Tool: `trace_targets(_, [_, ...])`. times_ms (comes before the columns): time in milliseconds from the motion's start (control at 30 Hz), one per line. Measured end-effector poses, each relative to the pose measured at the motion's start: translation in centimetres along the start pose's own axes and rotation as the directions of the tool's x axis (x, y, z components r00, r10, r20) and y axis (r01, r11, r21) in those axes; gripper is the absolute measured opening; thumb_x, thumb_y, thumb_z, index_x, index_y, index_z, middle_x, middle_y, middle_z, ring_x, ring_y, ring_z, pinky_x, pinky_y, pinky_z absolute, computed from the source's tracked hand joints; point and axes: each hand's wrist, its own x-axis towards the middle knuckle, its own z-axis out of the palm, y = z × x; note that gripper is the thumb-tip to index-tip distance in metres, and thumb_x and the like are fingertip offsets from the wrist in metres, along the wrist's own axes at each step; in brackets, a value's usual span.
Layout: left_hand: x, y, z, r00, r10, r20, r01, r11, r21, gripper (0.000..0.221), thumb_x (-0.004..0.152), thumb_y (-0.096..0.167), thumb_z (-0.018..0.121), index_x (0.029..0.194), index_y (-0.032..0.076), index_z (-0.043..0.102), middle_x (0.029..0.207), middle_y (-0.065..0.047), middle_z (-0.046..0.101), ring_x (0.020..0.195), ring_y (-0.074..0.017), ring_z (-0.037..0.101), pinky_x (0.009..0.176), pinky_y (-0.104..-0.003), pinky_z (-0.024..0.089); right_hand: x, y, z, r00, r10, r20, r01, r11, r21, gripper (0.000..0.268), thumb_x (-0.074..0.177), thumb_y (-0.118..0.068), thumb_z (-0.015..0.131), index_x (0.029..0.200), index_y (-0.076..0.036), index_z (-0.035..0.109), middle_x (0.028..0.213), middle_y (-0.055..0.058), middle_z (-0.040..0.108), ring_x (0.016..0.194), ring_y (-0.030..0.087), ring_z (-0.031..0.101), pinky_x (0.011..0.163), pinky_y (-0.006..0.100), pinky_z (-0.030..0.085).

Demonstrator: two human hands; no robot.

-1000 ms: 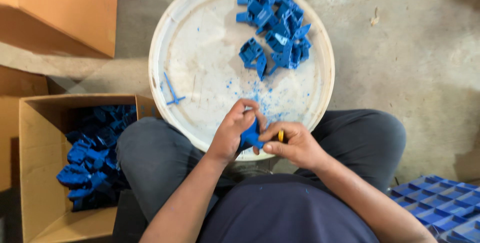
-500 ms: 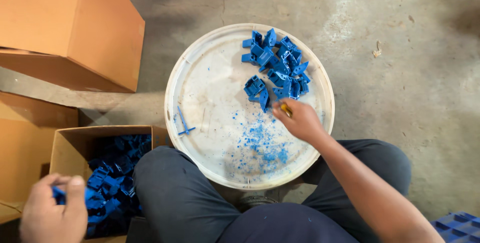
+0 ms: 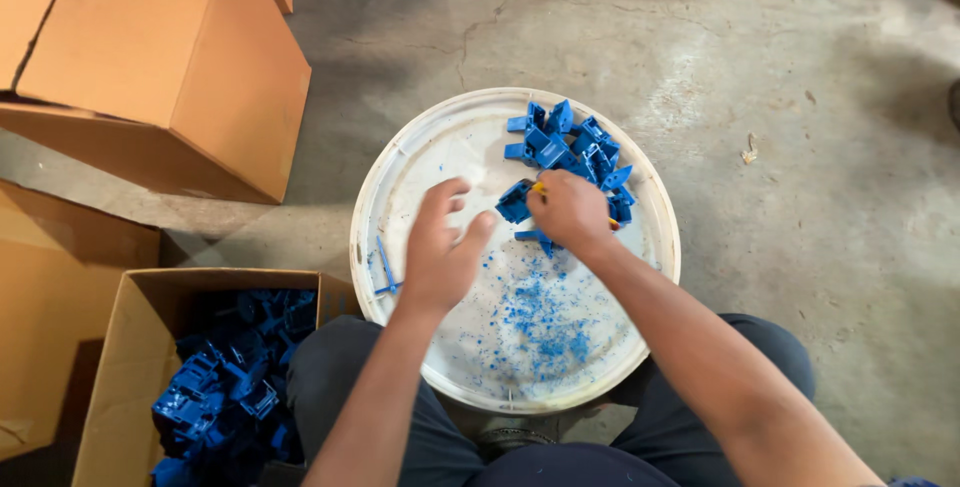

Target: The person uses a small yellow deburring tool to remove excess plastic flash from blue plastic components held over a white bucket lid.

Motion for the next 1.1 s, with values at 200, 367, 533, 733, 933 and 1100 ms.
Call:
trace_targets(200, [-0.6,-2.5,5.6,0.983,0.177,0.054,-0.184,0.969,0.166,0.036,0.085,0.009,0.069,0.120,0.004,0.064,0.128,-0.017,0.064,0.116,-0.0380,0.061,0.100,-0.043,0.049,-5.0,-0.6,-7.2,0.956,0.202,0.214,-0.266,0.904,0.335,0.024,0.085,-0.029,0.077,0.084,-0.006,0.070,0.062,0.010,0.063,0.054,0.021,0.058,0.054,0.037,0.047])
trace_targets(367, [-2.1,-2.0,6.7,0.980,0.025,0.199,-0.047,0.993,0.107,0.020,0.092,0.008,0.061,0.111,0.006,0.067,0.116,-0.012,0.070,0.099,-0.0343,0.069,0.085,-0.040,0.055,-7.2,-0.2,-6.2,0.914,0.275,0.297,-0.397,0.753,0.526,0.018,0.090,-0.021,0.076,0.085,-0.005,0.070,0.061,-0.002,0.054,0.058,0.005,0.044,0.051,0.028,0.038])
trace_targets(533, [-1.1,-4.3,7.3,0.888,-0.356,0.290,0.373,0.928,-0.004,0.009,0.090,0.008,0.058,0.098,0.005,0.061,0.079,-0.010,0.068,0.072,-0.0212,0.065,0.068,-0.033,0.050,-7.3,0.3,-4.4,0.862,0.214,0.459,-0.485,0.611,0.626,0.018,0.097,-0.021,0.068,0.101,-0.004,0.068,0.069,-0.005,0.051,0.063,0.004,0.042,0.054,0.025,0.037])
trace_targets(733, [-0.1,-7.3,8.2,0.961,-0.181,0.207,0.253,0.879,-0.405,0.015,0.101,0.011,0.053,0.090,0.003,0.061,0.076,0.001,0.052,0.073,-0.0050,0.044,0.063,-0.027,0.039,-6.8,1.2,-5.0,0.894,0.116,0.433,-0.411,0.600,0.687,0.026,0.106,-0.017,0.047,0.120,-0.006,0.066,0.077,-0.002,0.060,0.069,0.007,0.050,0.063,0.024,0.045])
trace_targets(933, [0.6,-5.6,8.5,0.948,-0.303,0.097,0.310,0.948,-0.074,0.021,0.102,0.026,0.053,0.102,0.007,0.061,0.058,0.002,0.056,0.051,-0.0060,0.048,0.048,-0.028,0.038,-6.8,0.7,-5.5,0.925,0.058,0.375,-0.270,0.794,0.545,0.022,0.101,-0.017,0.057,0.116,-0.005,0.068,0.076,0.004,0.064,0.070,0.016,0.061,0.067,0.031,0.052])
trace_targets(1100, [0.7,-5.5,8.7,0.971,-0.232,0.051,0.233,0.972,-0.032,0.017,0.104,0.021,0.055,0.108,0.006,0.063,0.061,-0.002,0.062,0.053,-0.0082,0.056,0.049,-0.029,0.042,-6.3,0.3,-6.7,0.930,-0.058,0.363,-0.116,0.891,0.439,0.056,0.076,-0.041,0.080,0.117,-0.004,0.067,0.078,0.007,0.062,0.068,0.023,0.062,0.062,0.036,0.051])
